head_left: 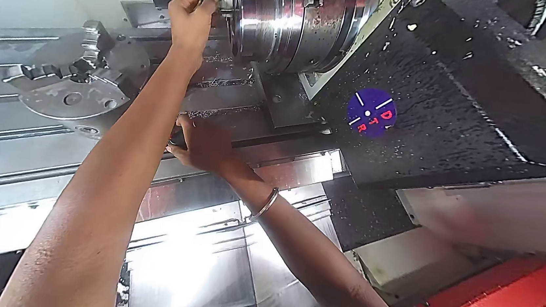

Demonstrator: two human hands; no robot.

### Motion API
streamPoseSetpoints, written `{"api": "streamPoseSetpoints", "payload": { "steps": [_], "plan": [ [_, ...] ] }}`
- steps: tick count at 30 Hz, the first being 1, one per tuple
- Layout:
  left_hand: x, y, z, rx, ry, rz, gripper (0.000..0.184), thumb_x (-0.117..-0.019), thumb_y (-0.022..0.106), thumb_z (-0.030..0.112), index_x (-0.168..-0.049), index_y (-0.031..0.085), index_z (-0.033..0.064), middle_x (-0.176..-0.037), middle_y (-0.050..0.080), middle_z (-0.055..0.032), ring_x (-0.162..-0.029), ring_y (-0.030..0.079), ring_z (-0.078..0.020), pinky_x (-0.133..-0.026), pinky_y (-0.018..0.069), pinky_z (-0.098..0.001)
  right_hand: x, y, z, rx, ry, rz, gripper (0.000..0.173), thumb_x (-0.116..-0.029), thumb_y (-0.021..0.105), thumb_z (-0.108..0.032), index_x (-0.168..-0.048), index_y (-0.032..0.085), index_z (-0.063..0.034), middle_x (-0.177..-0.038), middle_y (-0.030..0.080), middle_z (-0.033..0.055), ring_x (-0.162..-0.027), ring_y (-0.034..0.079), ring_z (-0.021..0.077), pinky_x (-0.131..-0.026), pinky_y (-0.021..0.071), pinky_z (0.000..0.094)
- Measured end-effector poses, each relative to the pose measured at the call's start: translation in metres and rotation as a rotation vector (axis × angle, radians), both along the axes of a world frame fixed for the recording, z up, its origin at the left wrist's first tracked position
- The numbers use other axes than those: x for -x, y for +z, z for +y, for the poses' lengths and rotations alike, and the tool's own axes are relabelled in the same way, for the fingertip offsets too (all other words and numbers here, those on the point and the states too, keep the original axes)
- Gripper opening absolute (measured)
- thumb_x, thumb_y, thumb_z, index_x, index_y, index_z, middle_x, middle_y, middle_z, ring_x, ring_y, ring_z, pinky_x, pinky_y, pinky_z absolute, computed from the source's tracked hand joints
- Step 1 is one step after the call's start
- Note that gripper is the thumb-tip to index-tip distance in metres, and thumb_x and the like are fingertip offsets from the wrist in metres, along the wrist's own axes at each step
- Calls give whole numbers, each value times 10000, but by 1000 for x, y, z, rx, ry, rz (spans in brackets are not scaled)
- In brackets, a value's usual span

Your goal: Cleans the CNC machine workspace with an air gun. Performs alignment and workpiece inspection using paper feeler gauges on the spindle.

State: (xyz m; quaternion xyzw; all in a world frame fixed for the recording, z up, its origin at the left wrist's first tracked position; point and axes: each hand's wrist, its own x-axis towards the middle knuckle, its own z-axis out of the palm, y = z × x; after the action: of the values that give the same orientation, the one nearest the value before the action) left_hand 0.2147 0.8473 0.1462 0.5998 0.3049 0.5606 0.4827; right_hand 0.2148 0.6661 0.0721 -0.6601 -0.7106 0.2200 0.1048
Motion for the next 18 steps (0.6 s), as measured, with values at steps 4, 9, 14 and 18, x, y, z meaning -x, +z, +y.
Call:
{"api": "streamPoseSetpoints", "payload": {
  "steps": [4,9,14,18],
  "plan": [
    [0,-1,1,-3,-5,-7,162,-997,580,60,-1074,721,39,-996,720,-39,-929,708,-129,-851,612,-320,1,-1,0,-8,-29,0,605,-915,685,-546,-1360,564,-156,-1103,668,119,-910,692,309,-657,552,523],
    [-2,-1,-1,9,1,-5,164,-1000,580,60,-1081,720,34,-991,722,-39,-912,709,-121,-840,611,-304,0,2,0,7,6,12,523,-923,674,-444,-1375,578,-198,-1143,662,110,-937,685,301,-648,542,530],
    [-2,-1,-1,-1,1,-11,169,-996,573,56,-1076,721,38,-1001,721,-40,-932,708,-130,-857,612,-320,-1,0,-1,-6,-4,7,593,-907,685,-537,-1355,564,-168,-1090,665,103,-899,688,295,-645,545,521],
    [-2,-4,0,10,3,-11,166,-1003,573,59,-1081,716,26,-1005,721,-54,-933,714,-139,-861,615,-322,0,0,-1,-11,-6,8,562,-925,684,-510,-1344,568,-154,-1094,665,117,-905,693,304,-646,552,520]
  ]
}}
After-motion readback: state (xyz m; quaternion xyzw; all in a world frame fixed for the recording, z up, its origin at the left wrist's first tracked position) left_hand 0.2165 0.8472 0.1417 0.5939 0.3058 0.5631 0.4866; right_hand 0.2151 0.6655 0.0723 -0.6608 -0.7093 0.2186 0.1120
